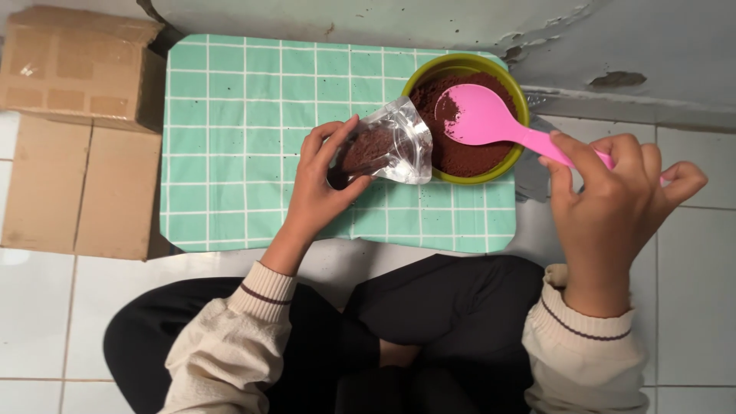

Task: Filling small silver pouches with brown powder using a spoon from a bowl

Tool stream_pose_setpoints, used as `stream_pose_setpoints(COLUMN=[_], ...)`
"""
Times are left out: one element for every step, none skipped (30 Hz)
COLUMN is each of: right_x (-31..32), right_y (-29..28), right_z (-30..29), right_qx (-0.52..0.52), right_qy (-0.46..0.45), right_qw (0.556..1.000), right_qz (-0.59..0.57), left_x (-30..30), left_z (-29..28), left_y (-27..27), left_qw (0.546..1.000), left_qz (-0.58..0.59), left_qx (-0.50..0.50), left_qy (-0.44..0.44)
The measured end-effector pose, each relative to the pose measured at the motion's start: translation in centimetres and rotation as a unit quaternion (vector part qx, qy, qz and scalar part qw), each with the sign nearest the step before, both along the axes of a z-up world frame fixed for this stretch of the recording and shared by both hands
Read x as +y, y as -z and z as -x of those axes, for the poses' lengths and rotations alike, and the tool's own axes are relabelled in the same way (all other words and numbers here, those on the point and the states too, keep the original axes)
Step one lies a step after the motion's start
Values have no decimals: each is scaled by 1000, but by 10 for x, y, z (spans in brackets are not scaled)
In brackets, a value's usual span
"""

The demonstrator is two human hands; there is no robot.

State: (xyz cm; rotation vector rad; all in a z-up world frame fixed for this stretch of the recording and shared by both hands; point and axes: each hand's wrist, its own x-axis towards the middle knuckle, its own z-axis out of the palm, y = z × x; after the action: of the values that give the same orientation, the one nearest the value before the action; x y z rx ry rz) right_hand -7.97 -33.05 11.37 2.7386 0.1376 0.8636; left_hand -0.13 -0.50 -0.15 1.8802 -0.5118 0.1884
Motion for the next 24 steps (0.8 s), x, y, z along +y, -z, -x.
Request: stream_pose_setpoints(right_x=[1, 1, 2, 1, 1, 1, 0, 0, -1, -1, -1, 0, 0, 0, 1, 1, 0, 0, -2, -5, -7, -8, -8, -9], right_y=[1, 0, 0, 0, 1, 1, 1, 2, 2, 2, 2, 2, 3, 3, 3, 3, 4, 4, 7, 9, 11, 12, 12, 12], right_z=[0, -1, -2, -2, -2, -3, -4, -4, -4, -4, -4, -3, -3, -3, -2, -2, -2, -2, -1, -1, 0, 0, 1, 2], right_qx=[-1, -3, -6, -6, -3, -1, -1, 2, 5, 5, 4, 4, 3, 1, -2, -2, 4, 11, 11, 21, 31, 30, 42, 56], right_qy=[3, -4, -11, -12, -13, -15, -16, -14, -13, -12, -11, -11, -11, -13, -14, -14, -6, 2, 1, 8, 14, 11, 2, -6], right_qw=[1000, 1000, 1000, 1000, 1000, 1000, 1000, 1000, 1000, 1000, 1000, 1000, 1000, 1000, 1000, 1000, 1000, 1000, 1000, 997, 993, 993, 986, 976], right_qz=[-3, -9, -14, -14, -15, -16, -16, -15, -14, -14, -11, -9, -9, -13, -17, -16, -22, -28, -27, -70, -112, -112, -162, -211], left_x=[1, 1, 1, 1, 1, 1, 1, 1, 1, 1, 1, 1, 1, 1, 1, 1, 0, 0, 0, 1, 1, 1, 0, -1], left_z=[0, 0, 0, 1, 1, 1, 1, 1, 1, 1, 1, 1, 0, 1, 1, 1, 1, 1, 1, 1, 1, 0, -1, -1], left_y=[0, 0, 0, 0, -1, -2, -2, -1, -1, -1, 0, 0, 0, 0, 0, 0, 0, -1, 0, 1, 2, 3, 5, 6], left_qw=[1000, 1000, 1000, 1000, 1000, 1000, 1000, 1000, 1000, 1000, 1000, 1000, 1000, 1000, 1000, 1000, 1000, 1000, 1000, 1000, 1000, 1000, 1000, 1000], left_qz=[-3, -3, -3, -3, -2, -2, -2, -5, -8, -8, -6, -5, -5, -8, -10, -10, -10, -9, -8, -8, -7, -7, -9, -12], left_qx=[-1, 2, 5, 5, 7, 9, 8, 7, 6, 6, 4, 1, 1, 4, 7, 6, 7, 9, 9, 4, 0, -1, -8, -14], left_qy=[3, 1, 0, 0, 3, 5, 4, 3, 2, 3, 4, 5, 6, 6, 6, 6, 6, 6, 5, 10, 16, 12, 14, 16])
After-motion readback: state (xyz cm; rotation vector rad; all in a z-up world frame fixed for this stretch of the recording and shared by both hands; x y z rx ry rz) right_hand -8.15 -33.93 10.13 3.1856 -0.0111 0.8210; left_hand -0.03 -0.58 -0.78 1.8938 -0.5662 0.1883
